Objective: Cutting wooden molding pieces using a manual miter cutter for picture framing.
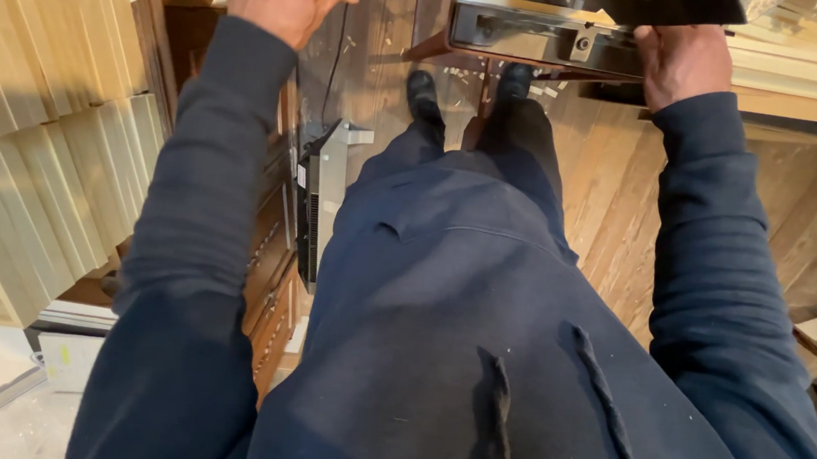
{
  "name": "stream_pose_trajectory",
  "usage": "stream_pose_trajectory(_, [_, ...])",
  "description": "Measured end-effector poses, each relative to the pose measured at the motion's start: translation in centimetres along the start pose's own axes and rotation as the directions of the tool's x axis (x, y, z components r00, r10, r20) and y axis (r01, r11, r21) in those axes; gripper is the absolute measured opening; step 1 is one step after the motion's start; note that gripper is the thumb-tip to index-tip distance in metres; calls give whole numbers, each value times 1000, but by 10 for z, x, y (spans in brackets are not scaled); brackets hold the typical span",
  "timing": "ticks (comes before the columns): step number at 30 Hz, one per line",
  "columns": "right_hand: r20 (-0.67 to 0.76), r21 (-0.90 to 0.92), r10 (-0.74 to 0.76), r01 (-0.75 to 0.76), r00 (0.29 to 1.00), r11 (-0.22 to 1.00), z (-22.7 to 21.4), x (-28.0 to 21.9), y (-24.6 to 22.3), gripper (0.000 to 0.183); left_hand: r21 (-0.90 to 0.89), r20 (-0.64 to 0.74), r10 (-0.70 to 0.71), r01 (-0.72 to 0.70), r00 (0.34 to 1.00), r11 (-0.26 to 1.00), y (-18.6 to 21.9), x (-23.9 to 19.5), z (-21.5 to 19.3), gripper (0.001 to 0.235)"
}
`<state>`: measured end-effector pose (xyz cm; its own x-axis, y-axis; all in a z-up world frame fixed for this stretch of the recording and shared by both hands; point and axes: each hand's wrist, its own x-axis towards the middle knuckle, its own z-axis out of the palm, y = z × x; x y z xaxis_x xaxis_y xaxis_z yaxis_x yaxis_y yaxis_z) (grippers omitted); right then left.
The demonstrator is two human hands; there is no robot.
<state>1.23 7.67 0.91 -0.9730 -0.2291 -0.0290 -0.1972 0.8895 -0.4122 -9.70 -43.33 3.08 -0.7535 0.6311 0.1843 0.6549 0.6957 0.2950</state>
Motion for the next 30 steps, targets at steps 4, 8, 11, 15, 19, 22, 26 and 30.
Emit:
stream_pose_trajectory(4, [-1,7,6,-6,1000,1000,2,-2,-2,13,81,174,31,-46,984,996,-25,1,40,24])
stream_pose_trajectory(8, [-38,-5,-10,10,999,1000,4,-3,0,13,227,92,94,-113,991,967,-27,4,51,22])
stream_pose_trajectory(11, [-30,-8,-10,10,1000,1000,4,-1,4,16,203,64,95,-106,993,973,-24,6,50,20])
stream_pose_trajectory(15, [-12,40,44,-43,999,998,3,0,6,26,119,77,62,-71,995,990,-12,16,38,11])
stream_pose_trajectory(19, [-17,118,68,-66,998,991,-21,11,-14,22,103,40,61,-65,997,993,-4,21,39,2])
stream_pose_trajectory(22, [-123,138,-85,102,989,985,-37,16,-32,32,143,4,87,-87,996,986,-1,19,39,4])
stream_pose_trajectory(26, [-198,65,93,-82,976,995,-10,-9,-21,28,196,3,95,-94,995,976,2,22,45,8])
stream_pose_trajectory(30, [-288,233,287,-224,914,946,52,-44,-50,3,151,-38,118,-111,992,982,10,27,32,2])
